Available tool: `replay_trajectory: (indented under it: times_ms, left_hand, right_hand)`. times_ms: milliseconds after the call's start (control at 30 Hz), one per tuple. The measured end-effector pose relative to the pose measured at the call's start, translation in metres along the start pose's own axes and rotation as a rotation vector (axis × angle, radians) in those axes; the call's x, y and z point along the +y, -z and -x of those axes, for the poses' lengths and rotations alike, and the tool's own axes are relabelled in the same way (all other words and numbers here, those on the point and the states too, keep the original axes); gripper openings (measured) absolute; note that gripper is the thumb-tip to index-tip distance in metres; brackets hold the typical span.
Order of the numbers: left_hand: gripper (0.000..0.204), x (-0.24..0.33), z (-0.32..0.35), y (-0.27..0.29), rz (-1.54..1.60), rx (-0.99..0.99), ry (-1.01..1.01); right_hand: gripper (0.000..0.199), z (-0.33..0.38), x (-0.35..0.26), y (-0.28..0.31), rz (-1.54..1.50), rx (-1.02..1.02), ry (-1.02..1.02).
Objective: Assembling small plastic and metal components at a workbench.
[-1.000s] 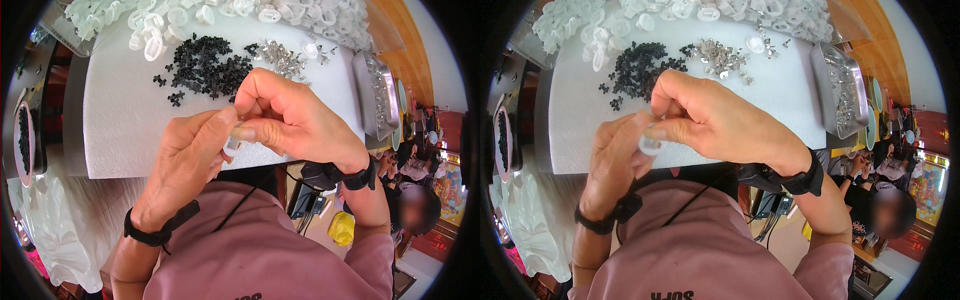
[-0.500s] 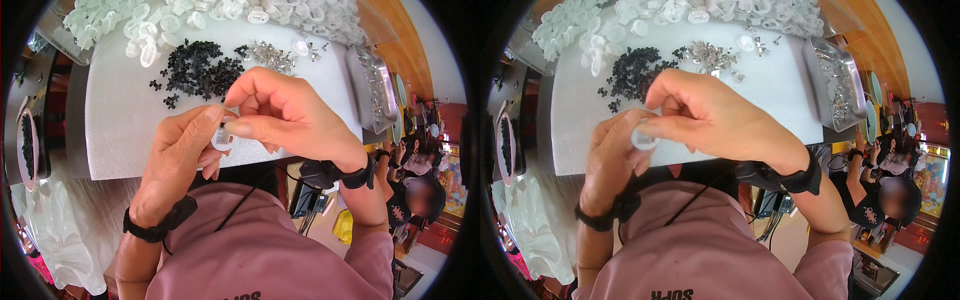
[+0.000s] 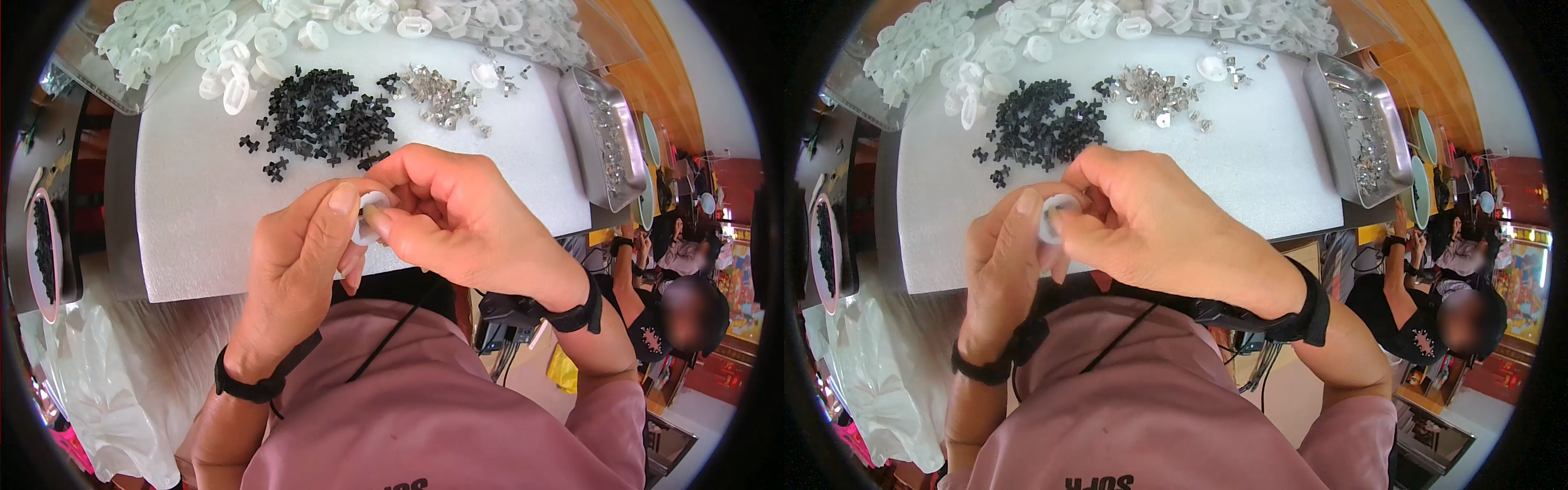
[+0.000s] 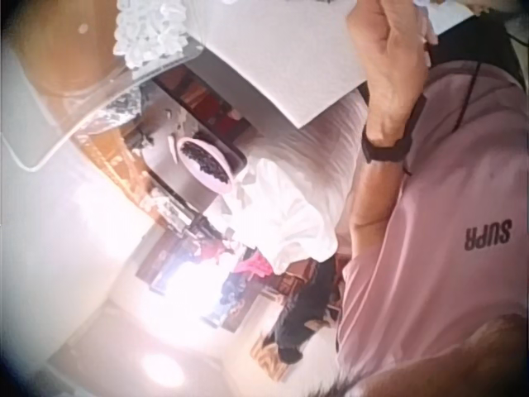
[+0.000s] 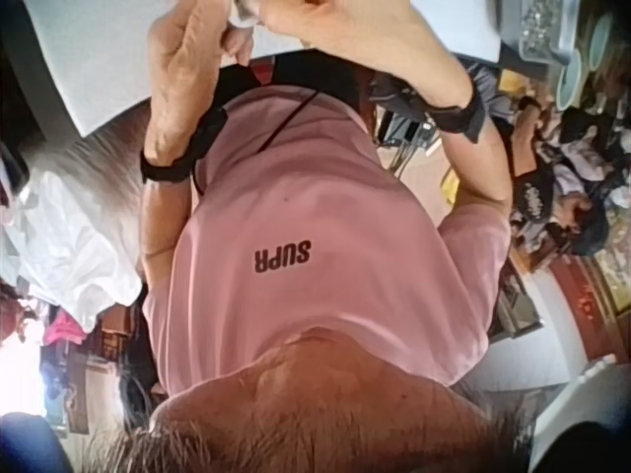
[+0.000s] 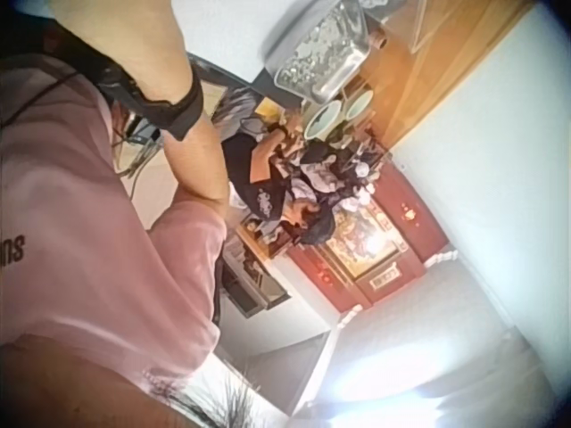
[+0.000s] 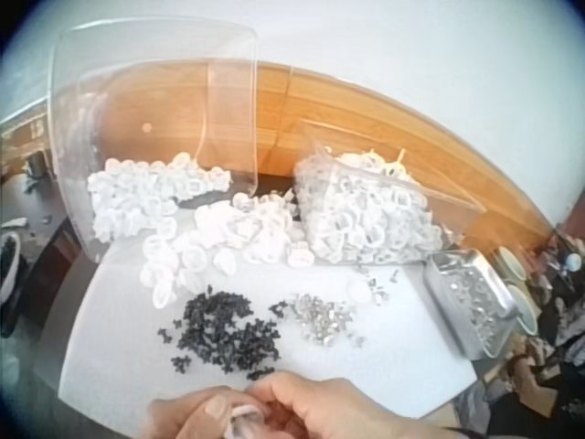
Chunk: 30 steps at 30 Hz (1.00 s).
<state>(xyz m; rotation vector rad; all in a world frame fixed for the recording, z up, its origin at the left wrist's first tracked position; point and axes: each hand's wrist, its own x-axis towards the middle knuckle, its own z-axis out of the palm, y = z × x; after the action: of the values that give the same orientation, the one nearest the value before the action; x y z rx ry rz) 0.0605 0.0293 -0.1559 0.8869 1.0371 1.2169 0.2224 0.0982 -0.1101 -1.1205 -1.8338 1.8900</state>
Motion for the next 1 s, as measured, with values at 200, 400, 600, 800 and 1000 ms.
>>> replay_trajectory:
  times_ms: [200,400,600,800,1000]
  left_hand:
    - [0.036,0.0,0.004,-0.002,-0.133,0.033,-0.049]
    - [0.036,0.0,0.003,-0.003,-0.213,0.03,-0.08]
    - [0.036,-0.002,0.002,-0.003,-0.256,0.0,-0.16]
    - [0.039,-0.004,-0.001,-0.001,-0.043,0.065,-0.061]
    - [0.041,-0.001,-0.001,-0.006,-0.037,0.103,-0.029]
  right_hand:
    - [0.021,0.001,0.002,-0.008,0.004,0.022,-0.052]
    - [0.024,0.003,0.011,-0.016,0.182,0.114,0.084]
    - [0.026,0.004,0.021,-0.018,0.329,0.185,0.184]
    - [0.042,0.009,0.014,-0.01,0.528,0.347,0.304]
    - [0.042,0.003,0.023,-0.027,0.712,0.422,0.525]
